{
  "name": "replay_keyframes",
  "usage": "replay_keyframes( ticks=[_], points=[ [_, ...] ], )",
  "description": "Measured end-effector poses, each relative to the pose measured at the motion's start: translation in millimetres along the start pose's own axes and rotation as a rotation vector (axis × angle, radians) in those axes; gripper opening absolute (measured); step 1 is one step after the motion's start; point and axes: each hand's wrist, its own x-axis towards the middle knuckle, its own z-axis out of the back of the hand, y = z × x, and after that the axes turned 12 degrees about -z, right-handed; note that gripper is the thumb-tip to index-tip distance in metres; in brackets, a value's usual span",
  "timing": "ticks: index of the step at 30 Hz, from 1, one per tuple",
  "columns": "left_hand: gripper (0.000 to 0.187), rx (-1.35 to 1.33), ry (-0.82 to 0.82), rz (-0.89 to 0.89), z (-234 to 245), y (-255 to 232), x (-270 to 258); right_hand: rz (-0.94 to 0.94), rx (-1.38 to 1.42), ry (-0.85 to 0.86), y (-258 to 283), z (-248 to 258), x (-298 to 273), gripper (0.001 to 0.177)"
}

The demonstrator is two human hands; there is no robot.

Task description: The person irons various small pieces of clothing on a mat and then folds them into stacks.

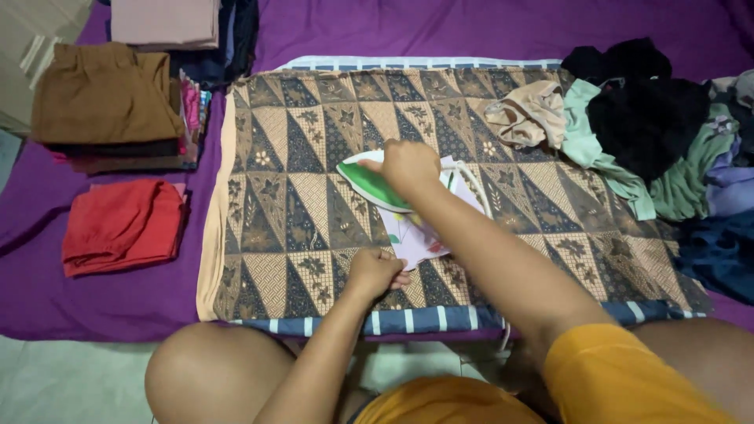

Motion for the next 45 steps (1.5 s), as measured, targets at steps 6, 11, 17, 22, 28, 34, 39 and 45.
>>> replay_keyframes(
  ticks=[6, 11, 17, 22, 28, 34, 39, 45],
  points=[
    [0.031, 0.362, 0.377, -0.03, 55.4, -48.7, -50.4, 0.067, -0.092, 0.246, -9.7, 40.6, -37.7, 0.069],
    [0.034, 0.088, 0.401, -0.206, 86.0, -95.3, -70.5, 0.186, -0.037, 0.316, -18.0, 34.6, -90.5, 0.076],
    [0.029, -0.197, 0.085, -0.545, 50.6, -102.9, -43.4, 0.516, -0.039, 0.079, -68.0, 25.6, -80.0, 0.069],
    [0.017, 0.068, -0.287, -0.663, -16.4, -95.4, 3.4, 0.206, -0.116, 0.167, -179.7, 25.1, -52.5, 0.065],
    [0.032, 1.025, -0.208, -0.935, -42.2, -54.0, 51.0, 0.14, -0.18, 0.144, -202.8, 60.5, -95.3, 0.07],
    [0.049, 1.002, -0.313, -0.645, -29.4, -39.2, 46.7, -0.243, -0.119, 0.008, -161.8, 32.7, -74.2, 0.077],
    [0.051, 1.012, -0.317, -0.628, -30.9, -39.2, 44.9, -0.219, -0.017, 0.009, -97.1, 14.8, -18.1, 0.079],
    [0.054, 0.984, -0.296, -0.612, -27.6, -31.1, 54.0, -0.119, -0.062, -0.081, -106.1, 0.3, 20.4, 0.076]
  ],
)
